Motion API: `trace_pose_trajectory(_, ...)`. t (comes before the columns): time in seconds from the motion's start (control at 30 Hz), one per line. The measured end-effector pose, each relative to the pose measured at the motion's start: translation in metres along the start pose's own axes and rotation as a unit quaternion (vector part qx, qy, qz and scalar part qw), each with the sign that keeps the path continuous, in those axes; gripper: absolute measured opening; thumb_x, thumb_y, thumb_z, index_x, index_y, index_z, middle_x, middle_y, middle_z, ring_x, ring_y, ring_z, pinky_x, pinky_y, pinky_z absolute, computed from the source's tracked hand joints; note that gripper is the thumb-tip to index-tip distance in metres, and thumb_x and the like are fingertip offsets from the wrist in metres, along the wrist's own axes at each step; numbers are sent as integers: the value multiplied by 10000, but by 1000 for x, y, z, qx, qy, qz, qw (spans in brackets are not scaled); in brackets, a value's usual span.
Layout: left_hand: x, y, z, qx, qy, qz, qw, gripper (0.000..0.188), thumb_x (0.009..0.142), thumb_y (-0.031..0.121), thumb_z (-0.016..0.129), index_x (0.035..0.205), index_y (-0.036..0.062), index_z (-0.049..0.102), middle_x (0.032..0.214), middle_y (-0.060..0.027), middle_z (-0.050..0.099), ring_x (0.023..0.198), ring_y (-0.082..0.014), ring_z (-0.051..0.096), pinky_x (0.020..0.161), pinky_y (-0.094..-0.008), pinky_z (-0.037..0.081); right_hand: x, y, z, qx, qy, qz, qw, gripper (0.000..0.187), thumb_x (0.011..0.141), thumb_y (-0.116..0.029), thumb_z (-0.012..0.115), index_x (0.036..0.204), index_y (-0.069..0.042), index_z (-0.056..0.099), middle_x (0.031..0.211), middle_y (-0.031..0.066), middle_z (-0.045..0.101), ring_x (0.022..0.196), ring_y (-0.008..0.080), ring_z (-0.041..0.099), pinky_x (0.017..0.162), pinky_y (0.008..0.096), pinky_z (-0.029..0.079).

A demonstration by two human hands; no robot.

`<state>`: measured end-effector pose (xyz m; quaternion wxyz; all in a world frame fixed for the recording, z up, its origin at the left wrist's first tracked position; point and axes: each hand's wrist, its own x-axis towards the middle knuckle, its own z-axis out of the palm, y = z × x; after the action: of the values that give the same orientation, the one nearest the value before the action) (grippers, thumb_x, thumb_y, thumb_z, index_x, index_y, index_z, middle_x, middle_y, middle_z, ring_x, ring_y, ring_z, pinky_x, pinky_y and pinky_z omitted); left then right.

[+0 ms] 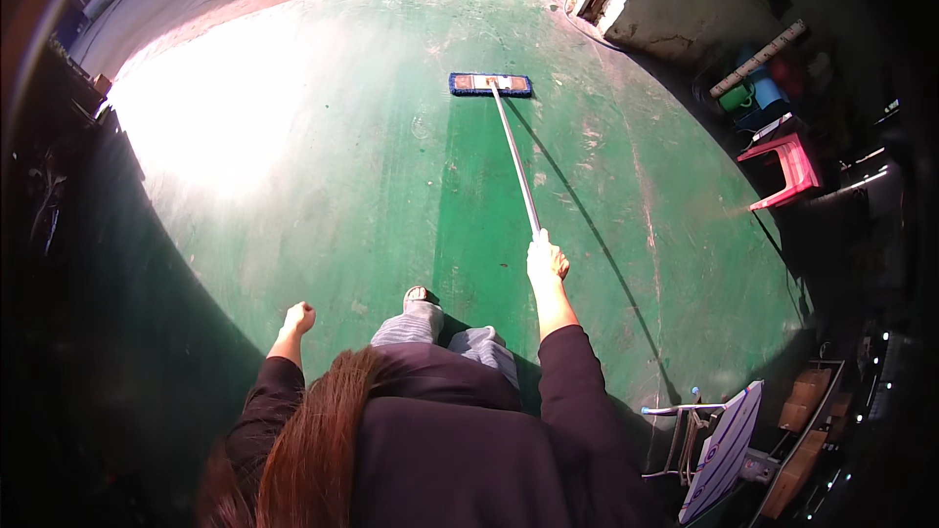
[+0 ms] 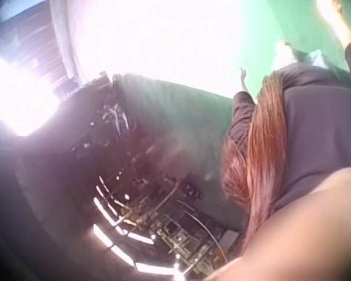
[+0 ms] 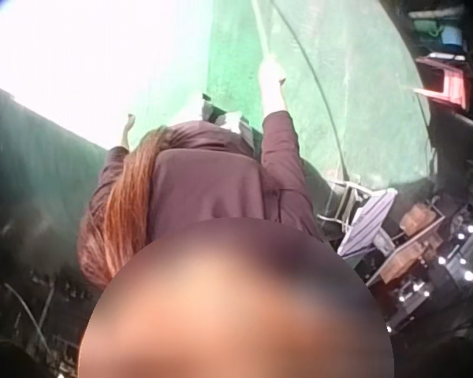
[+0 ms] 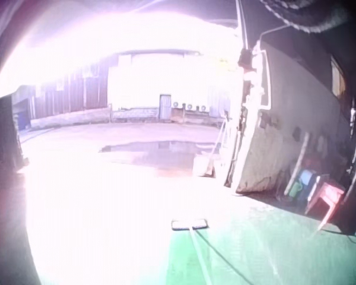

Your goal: The person mops a green-painted floor in a workshop using a blue flat mop. They move the mop back and forth across the floor, then walk to an outdoor area where they pour water from a red scoop onto the mop head to wet it before returning to mop.

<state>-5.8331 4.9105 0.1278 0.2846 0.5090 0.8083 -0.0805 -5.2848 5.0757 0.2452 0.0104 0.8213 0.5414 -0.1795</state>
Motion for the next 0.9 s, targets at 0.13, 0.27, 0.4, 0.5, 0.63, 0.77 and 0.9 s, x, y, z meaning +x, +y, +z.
trace_pose_trajectory(0.13, 261, 322, -215, -170, 166, 220, 946, 217, 839, 238, 563, 965, 83, 648, 910, -140, 672, 873, -270, 647, 772, -348, 498, 148, -48, -52, -25, -25, 2, 999, 388, 893, -317, 489, 1252, -177, 449, 831, 154, 668, 814, 341, 659, 688, 450, 505)
trace_pose_trajectory(0.27, 383, 618, -320, -299, 153, 398, 854, 213, 884, 222, 529, 1020, 97, 635, 954, -110, 676, 891, -230, 653, 774, -319, 495, 294, -56, -78, -27, -25, -12, 999, 444, 874, -309, 527, 1291, -186, 437, 817, 161, 664, 795, 349, 657, 693, 459, 508)
trace_pose_trajectory(0.4, 455, 752, -257, -312, 17, 464, 829, 208, 886, 182, 517, 1024, 69, 625, 896, -120, 672, 820, -221, 649, 747, -332, 500, 460, -60, -115, -20, -48, -23, 998, 541, 845, -307, 578, 1351, -239, 399, 836, 182, 658, 797, 369, 648, 718, 465, 501)
trace_pose_trajectory(0.5, 486, 731, -162, -103, -123, 320, 934, 289, 840, 261, 561, 1036, 63, 639, 958, -148, 673, 895, -256, 652, 816, -350, 503, 581, -75, -153, -27, -59, -35, 997, 533, 838, -313, 588, 1335, -233, 412, 844, 177, 660, 807, 354, 653, 717, 458, 502)
trace_pose_trajectory(0.63, 508, 651, -93, 96, -328, 157, 927, 325, 845, 292, 529, 1071, 69, 596, 991, -154, 647, 922, -274, 636, 822, -387, 499, 725, -111, -187, -42, -54, -88, 994, 379, 904, -286, 442, 1255, -148, 474, 821, 153, 676, 775, 322, 670, 663, 433, 514)
trace_pose_trajectory(0.77, 574, 663, -105, 103, -379, 36, 919, 391, 865, 341, 509, 1157, 81, 520, 1070, -154, 609, 975, -282, 610, 836, -426, 488, 860, -141, -200, -58, -42, -113, 991, 299, 903, -206, 426, 1176, -127, 520, 786, 121, 680, 720, 282, 679, 627, 394, 525)
trace_pose_trajectory(0.9, 697, 779, -168, 53, -313, -12, 948, 467, 885, 391, 489, 1243, 94, 443, 1149, -153, 572, 1029, -290, 584, 849, -465, 477, 976, -142, -220, -25, -48, -96, 994, 246, 889, -170, 436, 1119, -154, 523, 772, 123, 674, 736, 286, 677, 624, 400, 521)
